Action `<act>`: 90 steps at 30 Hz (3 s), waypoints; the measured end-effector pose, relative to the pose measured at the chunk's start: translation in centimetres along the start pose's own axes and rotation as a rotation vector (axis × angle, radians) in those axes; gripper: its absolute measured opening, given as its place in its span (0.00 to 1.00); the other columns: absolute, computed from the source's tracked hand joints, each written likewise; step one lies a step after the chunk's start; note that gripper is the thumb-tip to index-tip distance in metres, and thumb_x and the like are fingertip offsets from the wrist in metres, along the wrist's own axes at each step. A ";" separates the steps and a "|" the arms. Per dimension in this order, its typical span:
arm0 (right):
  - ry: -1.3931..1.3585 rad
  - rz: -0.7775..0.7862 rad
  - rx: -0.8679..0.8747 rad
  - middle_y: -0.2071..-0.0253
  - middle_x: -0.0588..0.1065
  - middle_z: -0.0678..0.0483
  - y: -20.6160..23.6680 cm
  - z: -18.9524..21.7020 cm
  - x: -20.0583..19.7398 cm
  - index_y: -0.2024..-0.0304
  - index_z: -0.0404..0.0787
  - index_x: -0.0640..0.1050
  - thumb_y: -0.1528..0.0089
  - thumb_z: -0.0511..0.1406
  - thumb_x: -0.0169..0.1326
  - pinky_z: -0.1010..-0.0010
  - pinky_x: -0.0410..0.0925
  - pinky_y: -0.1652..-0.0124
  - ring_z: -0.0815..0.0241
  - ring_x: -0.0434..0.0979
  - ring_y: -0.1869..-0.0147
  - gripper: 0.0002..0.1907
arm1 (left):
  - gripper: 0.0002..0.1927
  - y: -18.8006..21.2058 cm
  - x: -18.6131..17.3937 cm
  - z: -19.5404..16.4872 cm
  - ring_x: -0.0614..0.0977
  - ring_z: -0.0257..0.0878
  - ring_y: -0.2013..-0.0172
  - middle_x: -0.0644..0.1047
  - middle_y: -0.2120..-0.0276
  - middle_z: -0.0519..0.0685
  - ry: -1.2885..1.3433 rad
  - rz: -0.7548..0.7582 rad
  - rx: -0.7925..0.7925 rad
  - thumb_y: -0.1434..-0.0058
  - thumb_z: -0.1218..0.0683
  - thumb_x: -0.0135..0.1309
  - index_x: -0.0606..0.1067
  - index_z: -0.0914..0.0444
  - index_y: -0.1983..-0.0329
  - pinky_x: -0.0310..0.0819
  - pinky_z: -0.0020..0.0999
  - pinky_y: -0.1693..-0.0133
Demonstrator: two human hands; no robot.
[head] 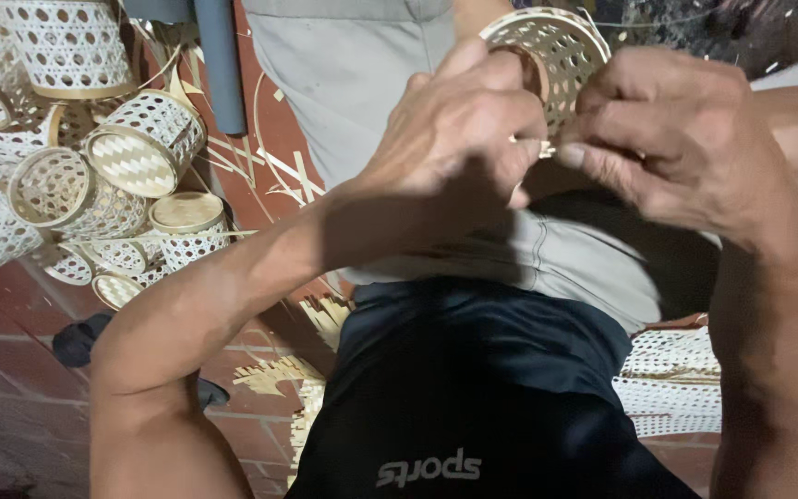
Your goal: The person sits cross-legged and assembles small cylindrical bamboo crafts. They fit a perforated bamboo cylinder over a plastic tube, apply glue to the rim, and weave thin bamboo strips around the cylinder to secure it. They repeat this process on multiple units.
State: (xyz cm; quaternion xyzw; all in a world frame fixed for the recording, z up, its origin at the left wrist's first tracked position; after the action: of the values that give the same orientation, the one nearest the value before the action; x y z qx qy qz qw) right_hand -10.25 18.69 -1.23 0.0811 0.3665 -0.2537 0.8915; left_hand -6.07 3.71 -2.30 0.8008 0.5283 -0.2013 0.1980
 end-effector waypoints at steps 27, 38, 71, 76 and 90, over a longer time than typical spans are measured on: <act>-0.028 -0.055 0.021 0.72 0.68 0.48 0.6 -1.8 0.0 0.72 0.31 0.73 0.43 0.29 0.63 0.59 0.65 0.71 0.49 0.71 0.71 0.11 | 0.06 0.7 1.0 -0.6 0.71 0.51 0.50 0.75 0.55 0.49 -0.116 -0.093 0.004 0.31 0.60 0.53 0.78 0.61 0.53 0.71 0.47 0.49; -0.129 -0.045 -0.068 0.70 0.71 0.44 0.1 -0.9 -1.4 0.69 0.30 0.76 0.43 0.31 0.61 0.55 0.67 0.69 0.43 0.74 0.69 0.08 | 0.07 -0.8 -0.3 -0.2 0.74 0.49 0.52 0.78 0.58 0.48 -0.105 0.061 0.040 0.34 0.57 0.59 0.82 0.60 0.55 0.67 0.44 0.50; -0.049 -0.410 0.111 0.70 0.69 0.49 1.9 -3.0 -0.9 0.67 0.34 0.75 0.37 0.30 0.62 0.63 0.68 0.71 0.53 0.73 0.70 0.08 | 0.22 -1.9 -0.3 -4.5 0.82 0.41 0.64 0.76 0.65 0.47 -0.508 -0.270 0.187 0.44 0.45 0.59 0.76 0.63 0.52 0.77 0.37 0.65; -0.025 -0.486 0.135 0.68 0.70 0.48 2.9 -3.0 -0.4 0.66 0.33 0.76 0.36 0.27 0.62 0.66 0.67 0.73 0.54 0.73 0.69 0.06 | 0.19 -1.0 0.4 -4.7 0.83 0.37 0.61 0.75 0.61 0.45 -0.610 -0.349 0.215 0.36 0.49 0.56 0.75 0.63 0.46 0.73 0.32 0.64; 0.065 -0.452 -0.023 0.73 0.68 0.49 2.1 -1.2 0.3 0.72 0.34 0.74 0.41 0.27 0.62 0.62 0.67 0.73 0.53 0.71 0.74 0.09 | 0.20 -0.3 0.6 -4.0 0.81 0.41 0.60 0.76 0.60 0.48 -0.600 -0.408 0.255 0.31 0.46 0.52 0.75 0.65 0.46 0.70 0.37 0.57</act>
State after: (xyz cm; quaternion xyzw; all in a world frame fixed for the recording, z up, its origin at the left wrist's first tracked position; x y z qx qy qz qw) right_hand -9.73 20.82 -2.37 -0.0053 0.4070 -0.4400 0.8005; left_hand -5.64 6.44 0.73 0.6028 0.5659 -0.5262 0.1986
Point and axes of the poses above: each hand's wrist, its own y-axis away from the middle knuckle, its own x-axis out of the palm, z = x × y, the point moved 6 cm from there along -y, towards the middle knuckle
